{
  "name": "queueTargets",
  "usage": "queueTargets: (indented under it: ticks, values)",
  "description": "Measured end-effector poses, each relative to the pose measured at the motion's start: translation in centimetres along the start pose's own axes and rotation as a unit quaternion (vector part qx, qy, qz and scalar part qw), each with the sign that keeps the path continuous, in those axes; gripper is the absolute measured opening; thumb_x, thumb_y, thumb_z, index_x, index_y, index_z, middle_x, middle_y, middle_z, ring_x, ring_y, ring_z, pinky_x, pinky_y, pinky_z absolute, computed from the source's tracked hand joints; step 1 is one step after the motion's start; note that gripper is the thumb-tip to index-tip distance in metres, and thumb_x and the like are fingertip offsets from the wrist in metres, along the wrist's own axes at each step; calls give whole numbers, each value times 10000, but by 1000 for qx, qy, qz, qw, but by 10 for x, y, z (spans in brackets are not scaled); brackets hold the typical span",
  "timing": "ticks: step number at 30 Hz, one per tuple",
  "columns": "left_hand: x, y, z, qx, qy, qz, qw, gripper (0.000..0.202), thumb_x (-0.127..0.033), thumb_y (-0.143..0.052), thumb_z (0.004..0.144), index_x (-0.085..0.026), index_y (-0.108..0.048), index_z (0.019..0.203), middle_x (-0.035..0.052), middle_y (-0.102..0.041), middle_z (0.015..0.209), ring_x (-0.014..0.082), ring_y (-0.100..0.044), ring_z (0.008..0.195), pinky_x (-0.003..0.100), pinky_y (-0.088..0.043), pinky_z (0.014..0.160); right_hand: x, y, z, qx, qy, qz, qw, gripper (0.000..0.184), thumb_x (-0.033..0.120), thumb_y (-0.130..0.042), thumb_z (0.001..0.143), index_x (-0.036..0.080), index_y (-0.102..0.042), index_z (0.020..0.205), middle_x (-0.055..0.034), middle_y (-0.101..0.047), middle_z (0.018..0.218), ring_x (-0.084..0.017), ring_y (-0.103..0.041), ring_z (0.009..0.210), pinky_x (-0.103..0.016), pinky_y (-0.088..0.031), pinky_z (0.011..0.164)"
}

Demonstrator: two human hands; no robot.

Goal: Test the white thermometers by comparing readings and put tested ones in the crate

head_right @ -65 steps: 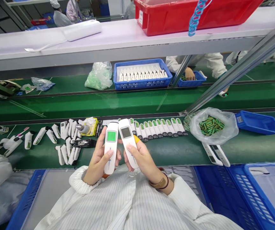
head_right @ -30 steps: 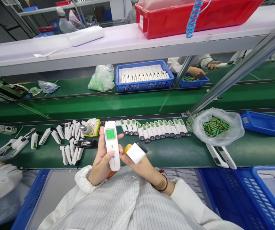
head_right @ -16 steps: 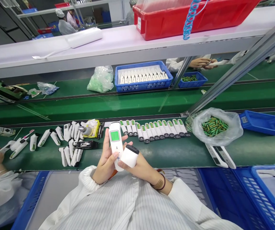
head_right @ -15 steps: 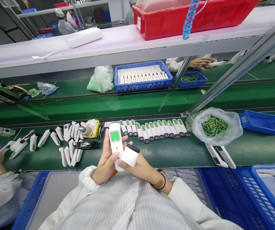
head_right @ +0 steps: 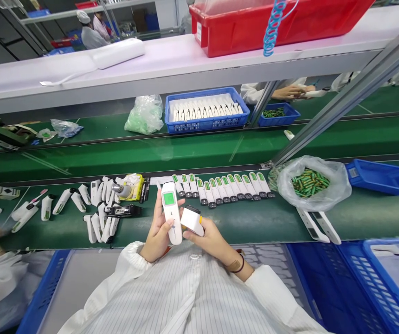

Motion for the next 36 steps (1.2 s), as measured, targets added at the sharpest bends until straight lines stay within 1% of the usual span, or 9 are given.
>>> queueTargets:
  ticks: [2, 6, 11, 15, 22, 26, 30, 33, 36]
  values:
    - [2, -1, 1, 9, 2, -4, 1000, 787, -268, -487, 927, -398, 74, 1464, 90, -433, 1436, 259, -476, 1263, 439, -386, 1042, -3, -3, 0, 24, -8, 29, 999, 509, 581, -679, 735, 142, -620, 985, -29, -620, 745, -178, -578, 687, -295, -483, 637]
    - [4, -6, 3, 35, 12, 11, 999, 755, -251, -460, 942, -384, 64, 1470, 93, -412, 1451, 243, -473, 1267, 393, -403, 1028, 1, -11, 4, 23, 4, 104, 994, 569, 579, -687, 730, 175, -545, 1105, -72, -633, 956, -214, -606, 869, -332, -497, 760]
    - [4, -8, 3, 39, 20, 15, 999, 771, -270, -475, 934, -354, 65, 1477, 103, -422, 1443, 247, -480, 1258, 391, -400, 1032, 3, -8, 5, 29, -6, 88, 996, 535, 526, -688, 755, 185, -492, 1117, -64, -605, 973, -195, -584, 886, -324, -485, 765]
    - [6, -6, 2, 24, 20, 21, 999, 769, -269, -480, 931, -359, 53, 1478, 96, -420, 1447, 245, -460, 1277, 409, -358, 1065, 6, -8, 5, 50, -17, 87, 995, 486, 492, -682, 774, 182, -487, 1092, -56, -602, 963, -181, -586, 867, -323, -488, 766]
    - [6, -4, 3, 10, 4, 17, 1000, 773, -249, -480, 934, -351, 59, 1478, 71, -501, 1387, 196, -430, 1307, 390, -193, 1154, 11, -17, 4, 44, 4, 101, 994, 496, 545, -642, 786, 191, -520, 1110, -100, -606, 1138, -223, -596, 1000, -373, -486, 873]
    - [7, -3, 3, 8, 8, 6, 1000, 766, -256, -485, 930, -361, 39, 1478, 74, -488, 1398, 208, -436, 1303, 400, -213, 1150, 5, -15, 6, 40, -3, 87, 995, 570, 581, -641, 773, 184, -518, 1163, -113, -606, 1153, -250, -592, 1020, -409, -484, 880]
    - [6, -4, 3, 17, 13, -2, 1000, 724, -251, -456, 944, -398, 18, 1472, 74, -432, 1441, 235, -429, 1308, 432, -267, 1128, 6, -10, 8, 48, -3, 70, 996, 627, 613, -638, 758, 172, -506, 1185, -111, -614, 1108, -246, -596, 982, -392, -495, 840]
    - [2, -8, 4, 37, 13, -3, 999, 702, -245, -449, 946, -410, -12, 1470, 78, -414, 1450, 258, -451, 1288, 452, -327, 1093, 11, -8, 8, 64, -7, 74, 995, 620, 619, -649, 744, 160, -509, 1137, -96, -623, 1015, -223, -606, 889, -375, -505, 788]
    - [-4, -13, 5, 38, 23, -15, 999, 717, -246, -457, 940, -396, -2, 1473, 86, -436, 1432, 253, -475, 1267, 423, -368, 1067, 17, -9, 6, 64, -8, 90, 994, 569, 595, -659, 749, 177, -501, 1102, -78, -617, 992, -211, -601, 888, -376, -501, 803]
Point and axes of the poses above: each hand's wrist, its own z-axis towards the middle knuckle, its own y-axis out of the back of the hand, x = y × z, the point moved 3 cm from there along z, towards the middle knuckle
